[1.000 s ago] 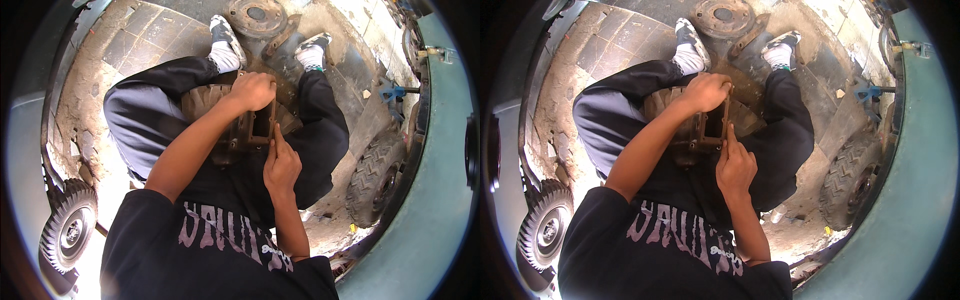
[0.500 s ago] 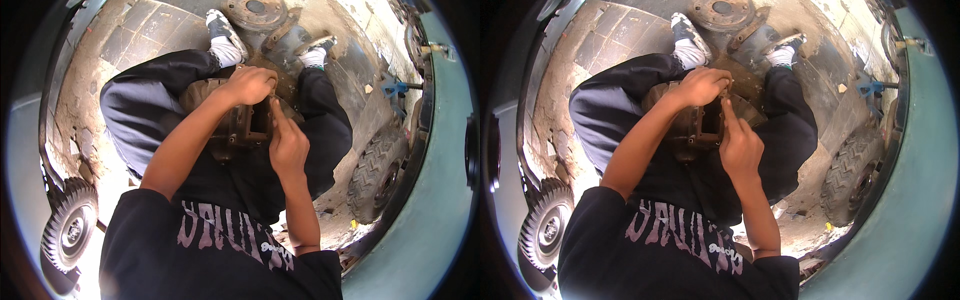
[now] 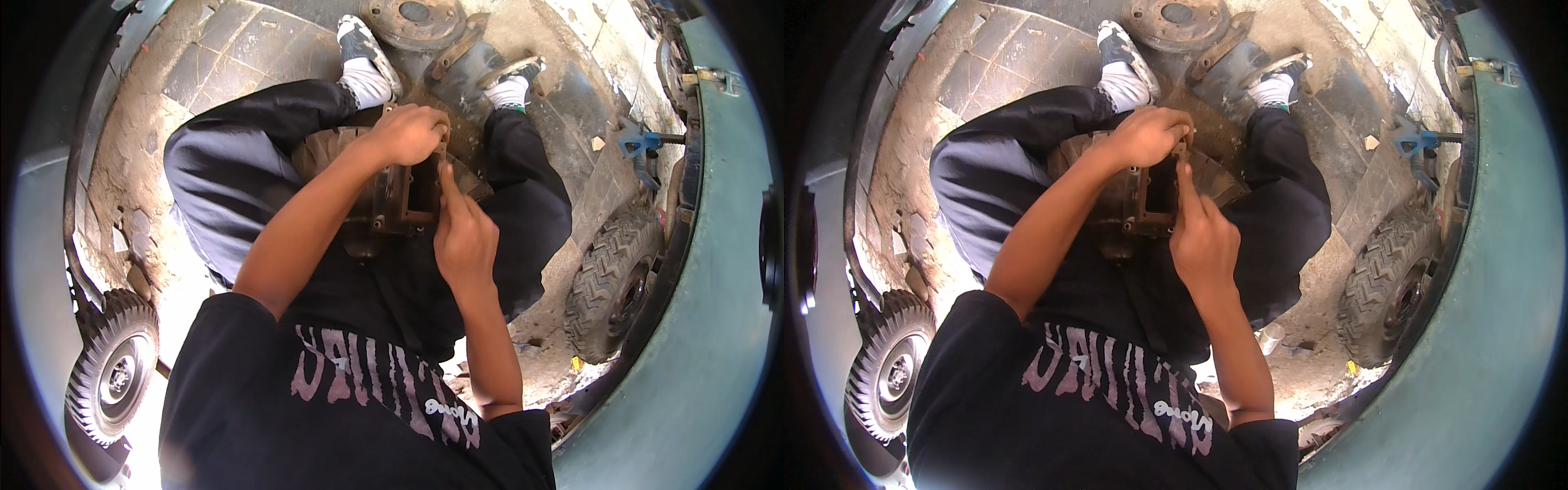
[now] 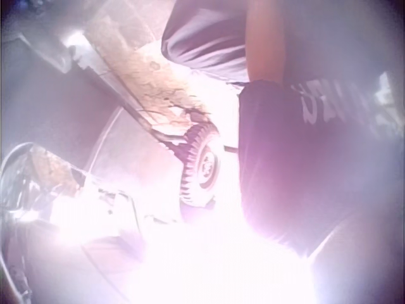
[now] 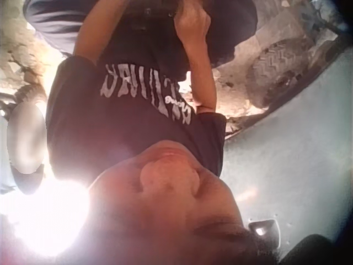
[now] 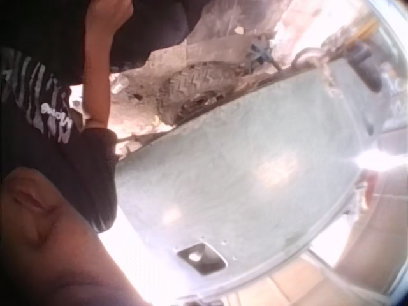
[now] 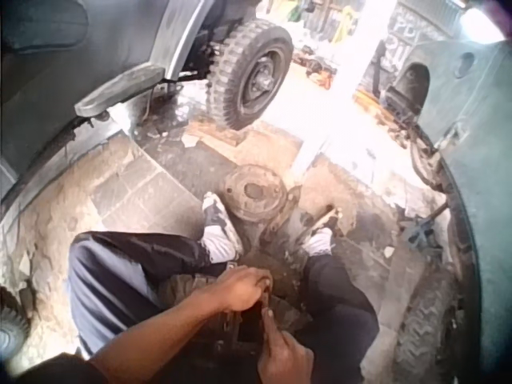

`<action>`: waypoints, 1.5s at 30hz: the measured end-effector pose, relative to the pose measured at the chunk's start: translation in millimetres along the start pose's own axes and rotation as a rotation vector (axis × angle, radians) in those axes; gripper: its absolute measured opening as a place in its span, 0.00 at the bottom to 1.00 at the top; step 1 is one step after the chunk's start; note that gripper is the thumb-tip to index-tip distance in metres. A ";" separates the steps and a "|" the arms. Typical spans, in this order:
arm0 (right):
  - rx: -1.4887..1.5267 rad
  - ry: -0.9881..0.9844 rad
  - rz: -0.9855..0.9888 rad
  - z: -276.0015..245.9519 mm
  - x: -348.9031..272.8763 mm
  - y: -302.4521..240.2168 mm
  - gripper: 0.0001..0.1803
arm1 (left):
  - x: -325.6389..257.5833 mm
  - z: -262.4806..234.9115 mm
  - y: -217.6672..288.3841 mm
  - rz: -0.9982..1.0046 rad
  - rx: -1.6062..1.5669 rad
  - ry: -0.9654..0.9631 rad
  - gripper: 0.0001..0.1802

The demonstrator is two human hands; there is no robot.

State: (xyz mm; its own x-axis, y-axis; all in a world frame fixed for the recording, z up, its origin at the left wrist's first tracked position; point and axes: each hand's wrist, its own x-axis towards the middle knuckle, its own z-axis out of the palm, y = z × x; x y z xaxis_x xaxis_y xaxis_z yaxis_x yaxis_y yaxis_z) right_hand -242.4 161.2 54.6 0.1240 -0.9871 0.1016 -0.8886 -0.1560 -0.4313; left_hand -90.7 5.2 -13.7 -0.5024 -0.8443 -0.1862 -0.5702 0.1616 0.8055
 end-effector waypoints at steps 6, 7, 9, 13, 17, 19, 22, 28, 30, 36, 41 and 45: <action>0.010 0.025 0.005 -1.1 0.3 -2.3 0.31 | -2.2 -0.7 4.6 0.046 -0.056 -0.016 0.18; 0.011 0.049 -0.011 2.4 9.0 -0.5 0.31 | -1.3 -0.2 3.1 0.074 -0.032 0.002 0.18; 0.014 0.098 -0.042 7.1 21.3 1.3 0.32 | 0.0 0.3 -0.2 0.128 0.016 0.038 0.17; -0.003 -0.044 0.029 -7.3 -17.0 -14.1 0.31 | -0.6 -4.5 -3.4 0.048 -0.072 0.030 0.17; -0.010 -0.021 0.095 -1.8 -25.4 -21.8 0.31 | -13.2 0.1 7.1 0.048 -0.091 0.012 0.19; -0.004 0.066 0.064 7.2 -0.2 -14.7 0.31 | -9.7 -3.4 7.7 0.072 -0.097 0.011 0.18; 0.010 0.054 0.066 6.7 9.6 -10.7 0.29 | -6.5 -2.9 1.4 0.087 -0.097 0.021 0.17; 0.044 0.008 0.100 -5.2 -27.8 -13.2 0.29 | -6.3 2.7 -1.8 0.076 -0.096 0.034 0.18; 0.056 0.058 0.042 4.0 -1.9 0.0 0.29 | -5.1 3.3 -1.2 0.091 -0.116 0.032 0.18; 0.053 0.010 -0.031 -1.1 -9.5 2.3 0.28 | 0.7 -2.8 -3.8 0.042 -0.120 0.023 0.17; -0.008 0.021 0.024 -1.0 -2.8 -8.6 0.27 | -3.7 -0.7 0.2 0.073 -0.118 0.020 0.17; -0.032 0.076 -0.016 6.4 23.5 -1.8 0.27 | 1.6 -0.4 -1.4 0.115 -0.045 0.030 0.17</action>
State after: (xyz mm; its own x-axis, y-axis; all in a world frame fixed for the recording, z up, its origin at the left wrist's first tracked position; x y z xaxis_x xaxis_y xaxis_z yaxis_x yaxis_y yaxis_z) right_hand -235.0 138.0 52.1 0.1058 -0.9785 0.1770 -0.9004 -0.1698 -0.4006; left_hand -90.4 3.4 -14.8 -0.5429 -0.8365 -0.0745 -0.4795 0.2359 0.8453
